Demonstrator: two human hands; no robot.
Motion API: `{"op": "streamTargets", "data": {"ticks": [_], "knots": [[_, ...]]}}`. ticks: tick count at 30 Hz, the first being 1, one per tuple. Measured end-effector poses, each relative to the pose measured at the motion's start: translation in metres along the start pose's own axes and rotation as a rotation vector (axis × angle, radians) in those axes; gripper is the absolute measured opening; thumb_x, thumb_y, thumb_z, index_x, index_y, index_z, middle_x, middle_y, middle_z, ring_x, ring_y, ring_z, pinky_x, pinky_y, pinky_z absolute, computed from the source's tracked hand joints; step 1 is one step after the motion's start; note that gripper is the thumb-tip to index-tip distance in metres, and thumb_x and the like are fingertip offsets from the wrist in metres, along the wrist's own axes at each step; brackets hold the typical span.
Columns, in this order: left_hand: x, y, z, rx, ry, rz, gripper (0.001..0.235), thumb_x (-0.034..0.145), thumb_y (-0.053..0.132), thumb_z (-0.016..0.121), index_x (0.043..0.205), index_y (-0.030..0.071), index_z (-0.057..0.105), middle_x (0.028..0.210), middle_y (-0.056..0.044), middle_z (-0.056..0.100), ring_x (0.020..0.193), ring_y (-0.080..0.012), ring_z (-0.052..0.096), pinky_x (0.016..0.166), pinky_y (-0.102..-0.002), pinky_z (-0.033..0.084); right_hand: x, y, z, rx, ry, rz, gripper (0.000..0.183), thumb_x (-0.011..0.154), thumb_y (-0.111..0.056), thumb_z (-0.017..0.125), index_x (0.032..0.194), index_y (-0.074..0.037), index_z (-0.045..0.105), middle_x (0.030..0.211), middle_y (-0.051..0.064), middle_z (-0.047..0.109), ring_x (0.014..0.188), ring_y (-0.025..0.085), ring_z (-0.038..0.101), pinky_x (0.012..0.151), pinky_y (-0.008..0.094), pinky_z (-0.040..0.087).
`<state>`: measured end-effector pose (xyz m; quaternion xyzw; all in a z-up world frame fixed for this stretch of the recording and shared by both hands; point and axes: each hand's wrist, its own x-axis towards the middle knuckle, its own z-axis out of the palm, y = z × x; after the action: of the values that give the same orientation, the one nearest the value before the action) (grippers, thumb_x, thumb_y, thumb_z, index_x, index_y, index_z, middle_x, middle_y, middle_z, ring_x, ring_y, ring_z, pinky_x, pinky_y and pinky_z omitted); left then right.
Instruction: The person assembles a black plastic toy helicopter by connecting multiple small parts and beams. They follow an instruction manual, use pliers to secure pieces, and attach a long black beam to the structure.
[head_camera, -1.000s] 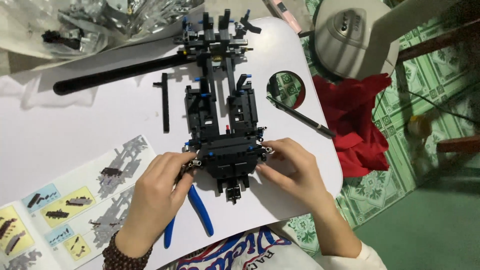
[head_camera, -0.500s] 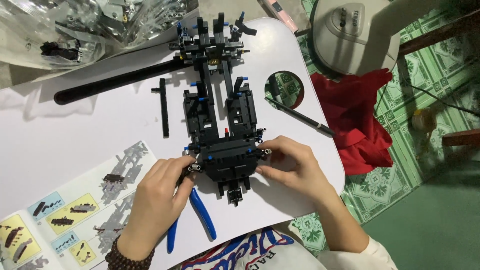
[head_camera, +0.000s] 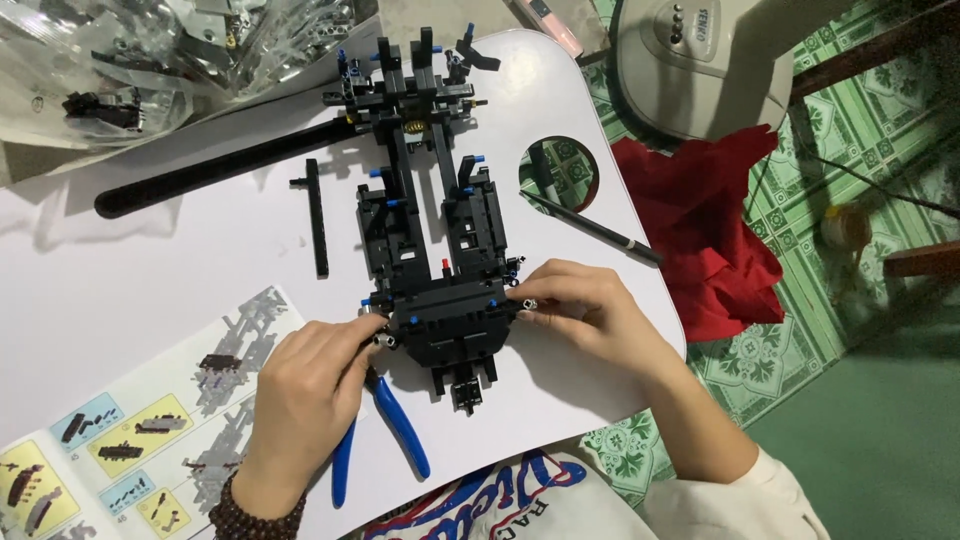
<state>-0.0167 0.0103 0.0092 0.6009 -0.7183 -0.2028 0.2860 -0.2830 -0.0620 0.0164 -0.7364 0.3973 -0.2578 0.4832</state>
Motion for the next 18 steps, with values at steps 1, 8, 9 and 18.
{"op": "streamTargets", "data": {"ticks": [1, 8, 9, 18], "knots": [[0.001, 0.000, 0.000, -0.011, 0.005, -0.005, 0.029, 0.071, -0.002, 0.063, 0.099, 0.004, 0.067, 0.083, -0.004, 0.070, 0.068, -0.0153, 0.061, 0.067, -0.027, 0.047, 0.001, 0.003, -0.001, 0.032, -0.022, 0.002, 0.032, 0.069, 0.010, 0.062, 0.096, -0.005, 0.070, 0.084, 0.005, 0.065, 0.064, 0.010, 0.056, 0.050, 0.018, 0.041], [0.002, -0.001, 0.000, -0.061, -0.022, -0.037, 0.028, 0.072, 0.000, 0.065, 0.099, 0.004, 0.067, 0.082, -0.004, 0.069, 0.067, -0.0152, 0.058, 0.062, -0.026, 0.046, 0.000, 0.000, -0.006, -0.018, -0.076, -0.005, 0.047, 0.061, 0.014, 0.055, 0.101, -0.007, 0.068, 0.087, 0.003, 0.063, 0.062, 0.009, 0.054, 0.050, 0.018, 0.038], [0.001, -0.001, 0.000, -0.069, -0.023, -0.053, 0.028, 0.072, 0.000, 0.065, 0.099, 0.004, 0.067, 0.082, -0.004, 0.069, 0.066, -0.0147, 0.058, 0.061, -0.025, 0.046, 0.000, -0.003, -0.003, -0.026, -0.045, -0.015, 0.033, 0.069, 0.002, 0.062, 0.100, -0.005, 0.068, 0.086, 0.005, 0.064, 0.064, 0.010, 0.056, 0.053, 0.019, 0.043], [-0.001, -0.004, 0.003, -0.074, -0.028, -0.070, 0.030, 0.071, -0.002, 0.065, 0.101, 0.005, 0.067, 0.076, -0.004, 0.066, 0.062, -0.0136, 0.056, 0.056, -0.024, 0.045, -0.009, 0.010, 0.015, -0.154, 0.108, -0.161, 0.030, 0.074, -0.006, 0.068, 0.104, -0.003, 0.064, 0.093, 0.007, 0.061, 0.073, 0.014, 0.059, 0.065, 0.022, 0.049]]}}
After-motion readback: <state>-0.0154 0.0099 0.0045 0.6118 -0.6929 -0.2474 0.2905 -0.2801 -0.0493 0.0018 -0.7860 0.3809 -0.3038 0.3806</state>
